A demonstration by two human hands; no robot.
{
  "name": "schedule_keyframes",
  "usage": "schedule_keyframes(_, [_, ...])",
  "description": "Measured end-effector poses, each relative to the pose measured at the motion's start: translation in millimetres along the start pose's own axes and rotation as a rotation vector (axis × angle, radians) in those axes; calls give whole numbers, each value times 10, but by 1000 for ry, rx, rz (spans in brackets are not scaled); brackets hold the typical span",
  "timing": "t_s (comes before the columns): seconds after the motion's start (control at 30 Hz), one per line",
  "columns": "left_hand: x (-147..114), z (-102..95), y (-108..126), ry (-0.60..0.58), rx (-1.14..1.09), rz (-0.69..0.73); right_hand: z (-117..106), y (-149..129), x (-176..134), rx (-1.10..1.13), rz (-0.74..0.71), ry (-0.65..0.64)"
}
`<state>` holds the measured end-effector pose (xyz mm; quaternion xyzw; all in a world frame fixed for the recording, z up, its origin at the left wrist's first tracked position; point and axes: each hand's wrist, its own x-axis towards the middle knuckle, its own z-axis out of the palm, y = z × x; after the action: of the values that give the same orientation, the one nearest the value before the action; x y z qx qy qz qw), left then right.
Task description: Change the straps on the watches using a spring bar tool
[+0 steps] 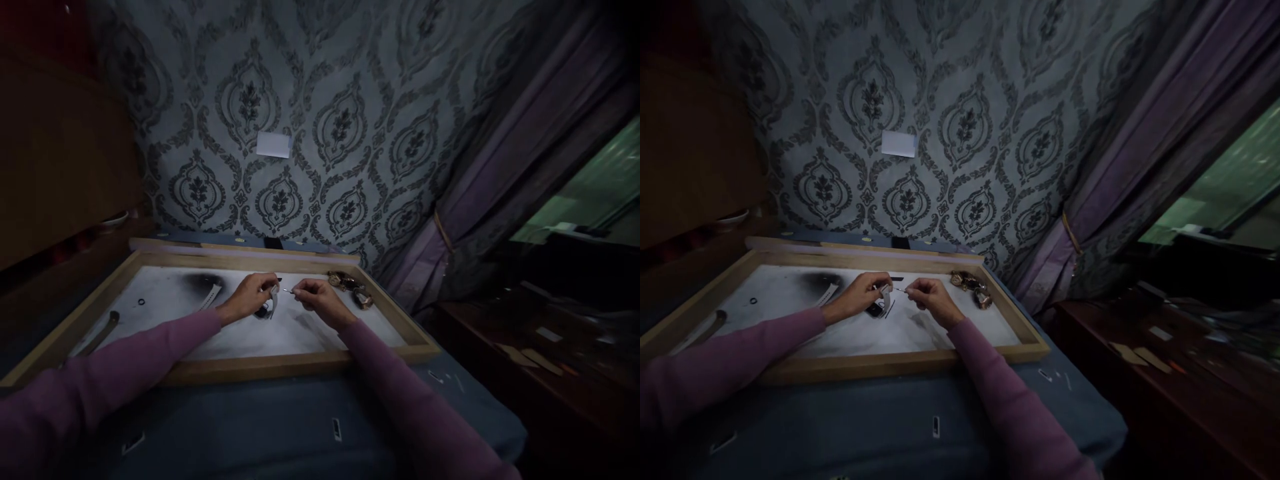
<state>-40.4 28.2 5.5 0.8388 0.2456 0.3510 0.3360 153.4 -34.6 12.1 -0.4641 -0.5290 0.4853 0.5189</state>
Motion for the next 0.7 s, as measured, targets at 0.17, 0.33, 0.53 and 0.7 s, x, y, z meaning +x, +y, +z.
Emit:
schedule_keyframes(0.17, [1,24,-10,10,-94,-23,-4,23,35,152,44,36])
schedule_keyframes(0.33, [8,52,0,27,-142,-36,3,37,76,301,84,63])
schedule_keyframes(0.53, [20,31,25,56,-128,-40,102,70,137,461,189,23])
schedule_keyframes(0.7, [43,21,1,62,-100,-68,144,94,186,563,267,-5])
